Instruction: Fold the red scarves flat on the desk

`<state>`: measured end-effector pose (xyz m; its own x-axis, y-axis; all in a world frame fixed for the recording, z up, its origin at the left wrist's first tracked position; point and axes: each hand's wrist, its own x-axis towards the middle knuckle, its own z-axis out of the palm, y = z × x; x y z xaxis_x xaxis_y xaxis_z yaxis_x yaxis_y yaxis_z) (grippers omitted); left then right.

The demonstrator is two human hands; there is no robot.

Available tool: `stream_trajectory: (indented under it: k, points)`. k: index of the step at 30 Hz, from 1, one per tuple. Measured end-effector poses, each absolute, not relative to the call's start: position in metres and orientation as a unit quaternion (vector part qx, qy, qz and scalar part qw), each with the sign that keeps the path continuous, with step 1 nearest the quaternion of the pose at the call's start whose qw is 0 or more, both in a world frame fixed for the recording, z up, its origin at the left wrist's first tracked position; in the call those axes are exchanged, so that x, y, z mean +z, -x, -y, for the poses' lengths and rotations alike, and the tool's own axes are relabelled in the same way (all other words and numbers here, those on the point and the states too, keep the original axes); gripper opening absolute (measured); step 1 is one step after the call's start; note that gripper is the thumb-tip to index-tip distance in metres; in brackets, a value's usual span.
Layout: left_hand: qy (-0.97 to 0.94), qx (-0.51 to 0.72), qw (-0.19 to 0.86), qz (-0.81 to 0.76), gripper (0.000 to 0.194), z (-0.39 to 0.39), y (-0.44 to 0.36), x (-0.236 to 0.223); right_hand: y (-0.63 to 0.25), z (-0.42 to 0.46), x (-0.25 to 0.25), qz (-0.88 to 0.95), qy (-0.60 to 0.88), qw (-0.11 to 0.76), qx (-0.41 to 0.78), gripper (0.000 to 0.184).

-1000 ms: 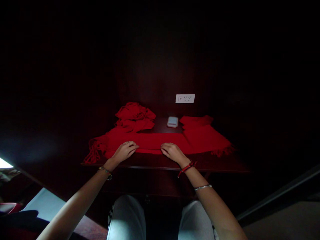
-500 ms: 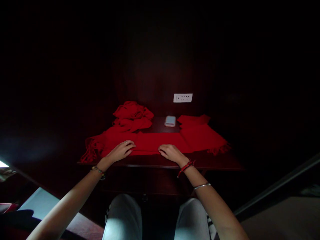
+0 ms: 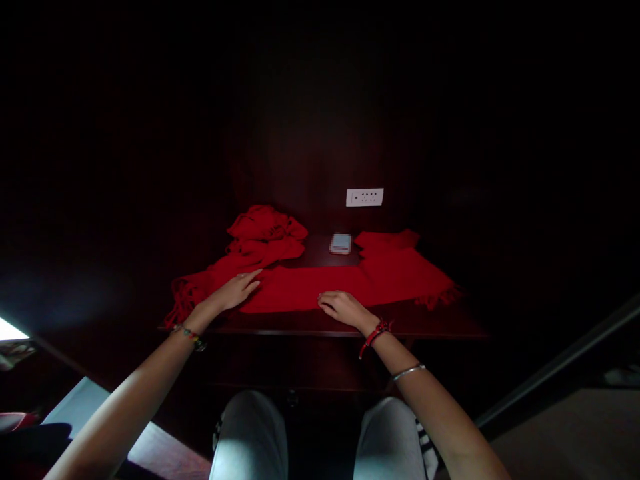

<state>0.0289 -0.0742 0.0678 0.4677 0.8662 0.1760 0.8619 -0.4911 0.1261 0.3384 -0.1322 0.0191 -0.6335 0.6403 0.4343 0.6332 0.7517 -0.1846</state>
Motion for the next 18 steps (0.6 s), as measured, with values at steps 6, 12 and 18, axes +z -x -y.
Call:
stream_trajectory:
  k: [6,12,18]
  points:
    - [-0.843,0.038,0.056,-0.533,0.04,0.002,-0.034,0.083,-0.34,0.135,0.025,0.899,0.363,0.244,0.028,0.025]
    - [-0.828,-0.009,0.123,-0.546,0.022,-0.032,-0.012,0.081,-0.328,0.072,0.056,0.898,0.373,0.23,0.027,0.026]
    - [-0.841,0.025,0.198,-0.503,0.029,-0.039,-0.004,0.086,-0.297,0.001,0.031,0.846,0.499,0.185,-0.031,0.03]
